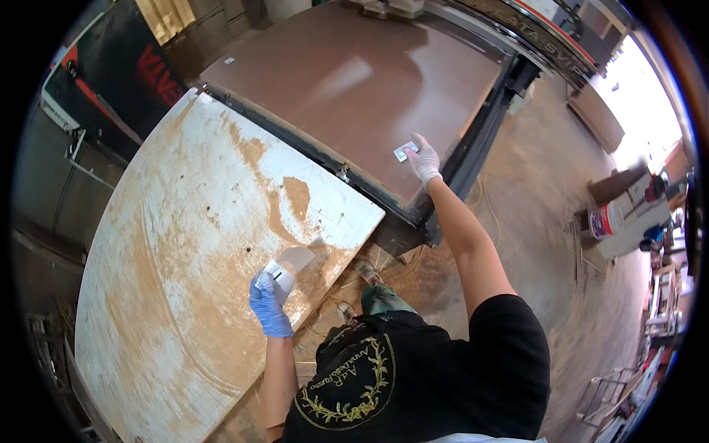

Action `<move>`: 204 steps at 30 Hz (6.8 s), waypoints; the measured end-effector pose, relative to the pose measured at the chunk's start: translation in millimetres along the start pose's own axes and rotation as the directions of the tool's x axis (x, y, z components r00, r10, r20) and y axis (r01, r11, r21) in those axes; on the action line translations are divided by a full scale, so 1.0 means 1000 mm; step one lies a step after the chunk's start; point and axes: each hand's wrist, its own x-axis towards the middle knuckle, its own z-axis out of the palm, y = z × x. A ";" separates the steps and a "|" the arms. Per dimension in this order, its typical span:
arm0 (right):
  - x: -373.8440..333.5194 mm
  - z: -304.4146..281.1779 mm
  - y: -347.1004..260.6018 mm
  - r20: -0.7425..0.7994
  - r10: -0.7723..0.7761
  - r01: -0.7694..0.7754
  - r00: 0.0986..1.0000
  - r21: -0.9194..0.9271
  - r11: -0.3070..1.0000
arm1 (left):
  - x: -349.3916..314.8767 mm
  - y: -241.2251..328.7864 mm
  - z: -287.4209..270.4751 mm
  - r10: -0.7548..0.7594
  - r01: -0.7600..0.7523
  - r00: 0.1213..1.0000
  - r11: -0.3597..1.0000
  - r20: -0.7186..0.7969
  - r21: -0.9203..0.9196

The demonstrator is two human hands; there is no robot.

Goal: The person applies small white labels to brown rectangular panels on a workbench, then uses a handheld tape dispenser to apply tape to the edges of the panels. The person moves between the workbench and a nearby machine, handling multiple panels one at a time.

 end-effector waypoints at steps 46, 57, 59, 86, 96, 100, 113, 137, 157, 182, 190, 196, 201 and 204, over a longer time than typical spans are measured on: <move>-0.038 0.071 -0.177 0.585 -0.809 0.499 -0.054 0.718 0.485 | 0.108 -0.031 0.148 -0.166 0.109 0.960 0.964 -0.226 -0.243; 0.038 0.135 -0.166 0.767 -0.598 -0.343 0.233 0.640 0.688 | 0.132 -0.054 0.114 0.047 -0.040 0.873 0.999 -0.486 0.024; 0.094 0.160 -0.171 0.741 -0.488 -0.286 0.461 0.644 0.709 | 0.129 -0.050 0.115 0.050 -0.041 0.858 0.999 -0.511 0.029; 0.253 0.275 -0.175 0.642 -0.230 0.283 0.731 0.022 0.959 | 0.091 -0.041 0.106 -0.023 0.026 0.774 1.000 -0.633 -0.005; 0.263 0.280 -0.172 0.515 -0.287 0.496 0.808 -0.332 0.802 | 0.079 -0.040 0.107 -0.057 0.052 0.722 0.998 -0.690 -0.029; 0.252 0.271 -0.180 0.627 -0.429 0.728 0.651 -0.353 0.588 | 0.065 -0.044 0.096 0.001 -0.008 0.728 1.000 -0.685 -0.006; 0.155 0.231 -0.183 0.701 -0.498 0.826 0.511 -0.240 0.510 | 0.046 -0.004 0.081 0.161 -0.025 0.798 0.972 -0.580 0.234; -0.309 -0.106 -0.104 0.719 -0.275 -0.513 0.638 0.664 0.544 | -0.117 -0.062 0.055 0.272 -0.279 0.911 0.960 0.310 -0.022; -0.353 -0.379 0.190 0.598 0.089 -0.446 0.796 0.483 0.754 | -0.296 -0.148 0.318 -0.018 0.039 0.804 0.999 0.594 -0.023; -0.306 -0.560 0.351 0.092 0.285 -0.238 0.954 0.812 0.533 | -0.504 -0.212 0.520 -0.401 0.358 0.384 0.895 0.832 0.266; -0.262 -0.623 0.482 -0.131 0.576 -0.206 0.807 0.851 0.483 | -0.581 -0.289 0.644 -0.519 0.006 0.007 0.855 0.855 0.519; -0.198 -0.757 0.566 -0.274 0.603 -0.226 0.749 0.750 0.622 | -0.665 -0.324 0.791 -0.362 -0.116 -0.074 0.929 0.929 0.352; -0.156 -0.812 0.660 -0.303 0.614 -0.119 0.729 0.827 0.550 | -0.717 -0.348 0.897 -0.382 -0.260 -0.163 0.906 0.910 0.334; -0.114 -0.839 0.705 -0.299 0.615 -0.133 0.729 0.820 0.556 | -0.726 -0.364 0.959 -0.415 -0.303 -0.162 0.884 0.895 0.355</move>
